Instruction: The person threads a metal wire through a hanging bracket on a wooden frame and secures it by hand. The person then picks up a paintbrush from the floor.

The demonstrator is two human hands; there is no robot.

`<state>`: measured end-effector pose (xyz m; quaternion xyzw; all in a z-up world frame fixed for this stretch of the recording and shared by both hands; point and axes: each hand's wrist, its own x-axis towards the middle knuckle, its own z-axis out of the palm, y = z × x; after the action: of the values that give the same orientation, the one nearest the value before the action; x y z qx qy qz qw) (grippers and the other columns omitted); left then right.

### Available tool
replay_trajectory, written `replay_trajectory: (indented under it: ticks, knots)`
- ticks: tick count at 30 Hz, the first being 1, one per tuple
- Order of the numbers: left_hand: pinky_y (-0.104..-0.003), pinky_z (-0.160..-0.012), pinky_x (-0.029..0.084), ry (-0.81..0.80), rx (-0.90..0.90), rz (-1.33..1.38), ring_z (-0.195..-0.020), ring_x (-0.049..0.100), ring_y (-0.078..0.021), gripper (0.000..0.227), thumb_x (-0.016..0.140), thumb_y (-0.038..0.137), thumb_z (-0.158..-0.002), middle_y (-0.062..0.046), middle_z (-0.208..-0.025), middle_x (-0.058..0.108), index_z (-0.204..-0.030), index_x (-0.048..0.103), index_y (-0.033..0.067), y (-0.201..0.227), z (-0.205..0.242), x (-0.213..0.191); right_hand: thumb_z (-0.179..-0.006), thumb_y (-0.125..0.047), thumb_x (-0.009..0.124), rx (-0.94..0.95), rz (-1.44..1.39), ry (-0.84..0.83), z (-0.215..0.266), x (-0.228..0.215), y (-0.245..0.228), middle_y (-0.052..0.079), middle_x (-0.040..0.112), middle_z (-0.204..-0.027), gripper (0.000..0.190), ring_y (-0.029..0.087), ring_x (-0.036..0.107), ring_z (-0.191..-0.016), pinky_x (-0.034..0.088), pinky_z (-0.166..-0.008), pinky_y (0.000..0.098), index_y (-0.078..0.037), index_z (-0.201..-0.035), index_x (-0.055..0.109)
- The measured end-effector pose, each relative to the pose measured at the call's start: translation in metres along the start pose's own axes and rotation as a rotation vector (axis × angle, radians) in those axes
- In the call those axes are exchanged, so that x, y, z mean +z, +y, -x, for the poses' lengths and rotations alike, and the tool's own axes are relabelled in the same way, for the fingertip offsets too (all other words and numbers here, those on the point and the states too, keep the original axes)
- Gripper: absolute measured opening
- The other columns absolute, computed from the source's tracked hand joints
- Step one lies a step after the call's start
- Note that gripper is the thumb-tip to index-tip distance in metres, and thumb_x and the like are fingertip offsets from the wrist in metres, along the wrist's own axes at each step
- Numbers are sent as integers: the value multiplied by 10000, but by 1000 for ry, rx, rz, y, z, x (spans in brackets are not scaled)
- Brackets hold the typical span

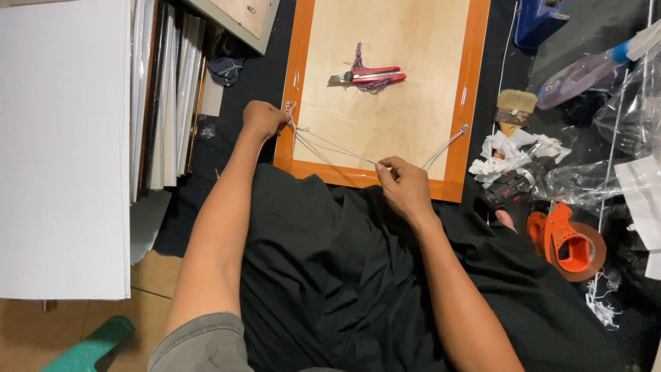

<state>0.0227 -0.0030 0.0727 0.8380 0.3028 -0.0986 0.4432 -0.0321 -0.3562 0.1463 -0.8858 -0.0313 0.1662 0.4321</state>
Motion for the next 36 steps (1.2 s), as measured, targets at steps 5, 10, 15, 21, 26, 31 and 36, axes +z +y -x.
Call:
replay_trajectory:
  ticks: [5, 10, 15, 21, 26, 31, 36]
  knots:
    - [-298, -534, 593, 110, 19, 153, -625, 731, -190, 220, 652, 231, -930, -110, -754, 711, -908, 780, 53, -36, -11, 8, -971, -286, 640, 8, -36, 53, -3, -4, 1, 107, 628, -614, 232, 238, 621, -590, 460, -569, 364, -120, -1037, 789]
    - [-390, -695, 633, 94, 93, 10, -924, 734, -309, 334, 761, 322, -876, -170, -1002, 698, -1038, 752, 30, -17, 10, -1, -975, -255, 638, 7, -76, 72, -3, -4, 1, 100, 618, -612, 231, 206, 598, -572, 446, -559, 332, -88, -1042, 783]
    - [-398, -672, 618, 159, 113, -39, -911, 727, -330, 160, 695, 210, -864, -139, -924, 700, -923, 735, 67, -27, -4, 8, -982, -255, 642, 3, -100, 86, -5, -5, 2, 93, 587, -596, 231, 182, 570, -556, 422, -545, 316, -75, -1027, 779]
    - [-488, -790, 608, 115, 84, -89, -1049, 698, -415, 414, 825, 362, -858, -252, -1038, 693, -931, 666, -13, 21, 37, -4, -975, -269, 644, 20, -98, 85, -7, -6, 3, 77, 580, -607, 231, 176, 575, -563, 419, -544, 320, -87, -1021, 778]
    - [-499, -729, 606, 162, 115, -155, -987, 717, -436, 317, 809, 277, -861, -252, -975, 707, -920, 680, -7, 10, 16, 10, -968, -270, 651, 38, -90, 97, -9, -5, 6, 97, 601, -629, 233, 204, 591, -588, 435, -569, 340, -89, -1028, 784]
    - [-490, -730, 606, 183, 84, -130, -973, 726, -399, 293, 746, 343, -849, -181, -962, 714, -921, 689, 65, 3, 4, 17, -970, -264, 654, 41, -93, 126, -12, -5, 10, 117, 638, -658, 222, 228, 606, -607, 446, -582, 358, -90, -1021, 782]
    - [-566, -834, 559, 161, 320, -275, -999, 696, -485, 353, 780, 171, -897, -242, -979, 667, -1156, 635, -20, 28, 32, 3, -961, -277, 653, 53, -82, 116, -13, -4, 10, 110, 665, -686, 215, 238, 629, -627, 472, -601, 361, -112, -1001, 784]
